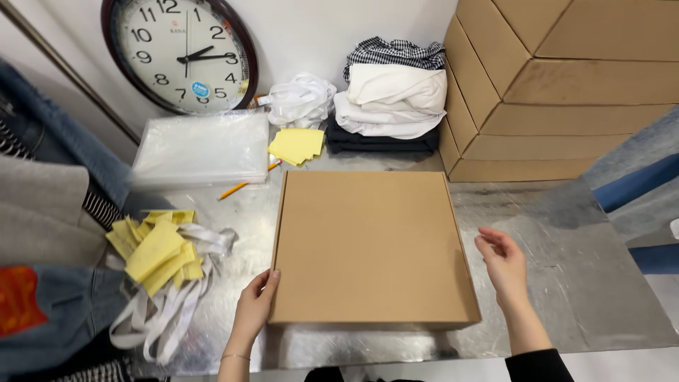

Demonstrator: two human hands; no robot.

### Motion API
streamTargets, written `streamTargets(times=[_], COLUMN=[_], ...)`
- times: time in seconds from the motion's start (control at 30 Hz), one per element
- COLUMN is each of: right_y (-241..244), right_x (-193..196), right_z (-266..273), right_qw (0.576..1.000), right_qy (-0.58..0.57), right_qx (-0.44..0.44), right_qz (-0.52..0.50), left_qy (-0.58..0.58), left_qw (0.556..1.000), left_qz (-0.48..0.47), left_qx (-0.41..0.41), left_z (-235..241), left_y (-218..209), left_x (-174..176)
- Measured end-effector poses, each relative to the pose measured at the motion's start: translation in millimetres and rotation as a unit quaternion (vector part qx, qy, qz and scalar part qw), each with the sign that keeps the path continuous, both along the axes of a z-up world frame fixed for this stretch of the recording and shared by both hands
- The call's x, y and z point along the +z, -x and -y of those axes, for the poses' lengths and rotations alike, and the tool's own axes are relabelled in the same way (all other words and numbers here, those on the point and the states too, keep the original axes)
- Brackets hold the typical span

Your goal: The person picks up a cardboard box tied with a white ribbon and places it on a metal table. They untie the ribbon, open the box, and remove a blue item wrapped in plastic. After setting the empty box aside, they unwrap the blue item and place it on a stack of folded clothes. Finally, they smooth out a sheet of bubble wrap on the table.

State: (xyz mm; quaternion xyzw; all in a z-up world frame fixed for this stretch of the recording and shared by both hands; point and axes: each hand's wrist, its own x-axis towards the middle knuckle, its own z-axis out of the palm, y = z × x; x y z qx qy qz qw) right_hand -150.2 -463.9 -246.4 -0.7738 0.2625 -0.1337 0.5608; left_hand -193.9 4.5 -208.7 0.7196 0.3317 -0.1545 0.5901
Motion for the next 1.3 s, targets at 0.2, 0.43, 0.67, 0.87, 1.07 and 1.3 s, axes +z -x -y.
streamTargets(times=[0.2,0.43,0.67,0.87,1.07,1.3], right_y=[65,98,112,119,101,59], right_x=[-20,68,45,58,2,-63], right_z=[-5,-46,-31,-33,6,0], right_qw=[0.968,0.949,0.949,0.940,0.963,0.988], right_qy=[-0.143,-0.236,-0.230,-0.251,-0.172,-0.102], right_qx=[0.060,0.041,0.057,0.076,0.082,0.065], right_qz=[-0.198,-0.204,-0.206,-0.220,-0.188,-0.098], left_qy=[-0.036,0.101,0.042,-0.124,-0.091,-0.135], left_qw=[0.997,0.990,0.989,0.976,0.993,0.929], left_qz=[0.012,0.005,-0.088,-0.172,-0.071,0.344], left_qx=[0.061,0.102,0.112,-0.051,-0.008,0.015], left_z=[30,55,59,40,33,23], left_y=[57,97,120,150,157,83], left_x=[-22,20,22,27,62,134])
